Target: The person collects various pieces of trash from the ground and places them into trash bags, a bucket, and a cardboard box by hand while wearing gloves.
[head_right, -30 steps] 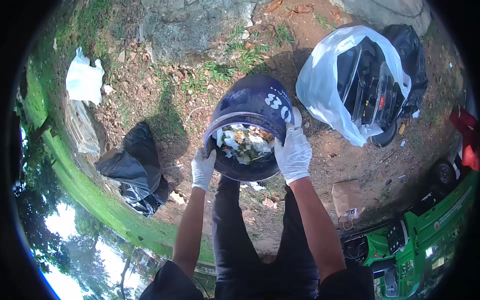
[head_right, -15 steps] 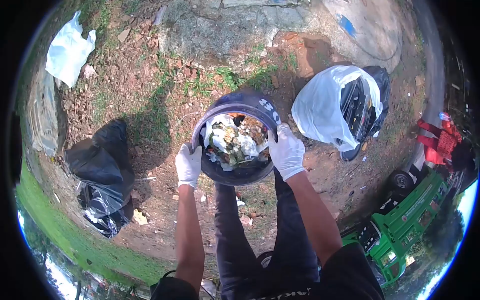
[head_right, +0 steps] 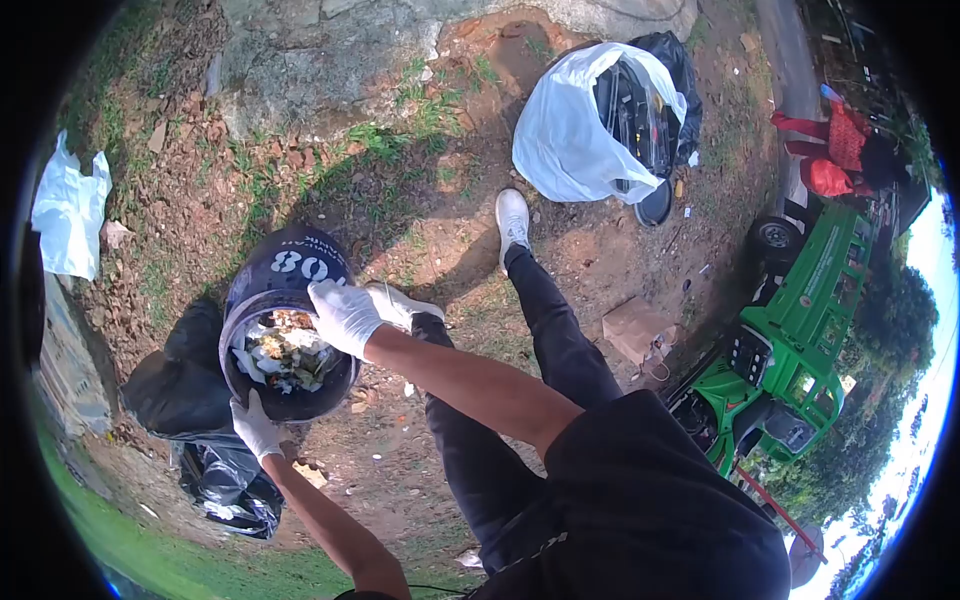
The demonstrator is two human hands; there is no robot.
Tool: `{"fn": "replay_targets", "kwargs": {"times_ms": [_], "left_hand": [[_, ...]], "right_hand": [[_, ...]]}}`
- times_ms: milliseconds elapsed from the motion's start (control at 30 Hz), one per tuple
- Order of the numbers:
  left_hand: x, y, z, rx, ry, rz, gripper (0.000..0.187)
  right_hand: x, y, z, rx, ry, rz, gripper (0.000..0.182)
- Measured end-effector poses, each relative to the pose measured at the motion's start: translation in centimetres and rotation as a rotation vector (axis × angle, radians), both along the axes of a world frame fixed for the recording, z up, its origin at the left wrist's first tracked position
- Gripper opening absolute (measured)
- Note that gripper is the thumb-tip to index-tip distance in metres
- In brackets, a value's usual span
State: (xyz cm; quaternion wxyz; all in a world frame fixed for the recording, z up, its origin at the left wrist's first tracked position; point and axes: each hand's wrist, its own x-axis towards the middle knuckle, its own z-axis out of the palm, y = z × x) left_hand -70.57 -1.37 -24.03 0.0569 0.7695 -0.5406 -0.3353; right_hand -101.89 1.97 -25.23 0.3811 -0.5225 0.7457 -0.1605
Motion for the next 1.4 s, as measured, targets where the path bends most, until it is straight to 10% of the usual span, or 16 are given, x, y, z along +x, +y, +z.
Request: {"fn": "replay_targets", "kwargs": {"times_ms": [300,567,700,867,1033,1233,1400], "left_hand": [[7.4,-1.5,-5.7,-0.022,-0.269,-0.104,0.040],[7.0,0.5,-3.7,0.057,-0.109,-0.020,0.058],[3.7,0.5,-1.0,-0.307,-0.448,-0.072,0.071],[-9.8,-0.5,2.9,-0.708,-0.433,-0.198,0.056],[-32.4,3.7,0.1,-0.548,0.048,-0.256,0.042],[-61.9,19.8,-6.2,0.462,0.757,-0.104,0.050],[-82.3,33.4,-8.1,0.881,0.668,-0.102,0.089]], "right_hand": [[7.1,-1.7,-2.2,0.077,-0.045,-0.046,0.029],[2.8,-1.2,-0.4,0.163,-0.237,0.073,0.062],[-1.2,3.0,-1.3,0.052,-0.328,0.003,0.061],[-14.6,12.5,-1.5,0.192,-0.310,-0.207,0.051],[-31.7,26.4,-3.3,-0.011,-0.039,-0.725,0.035],[-56.9,39.6,0.4,-0.280,0.136,-1.354,0.039],[-73.7,47.0,-0.6,-0.248,0.313,-1.327,0.059]]}}
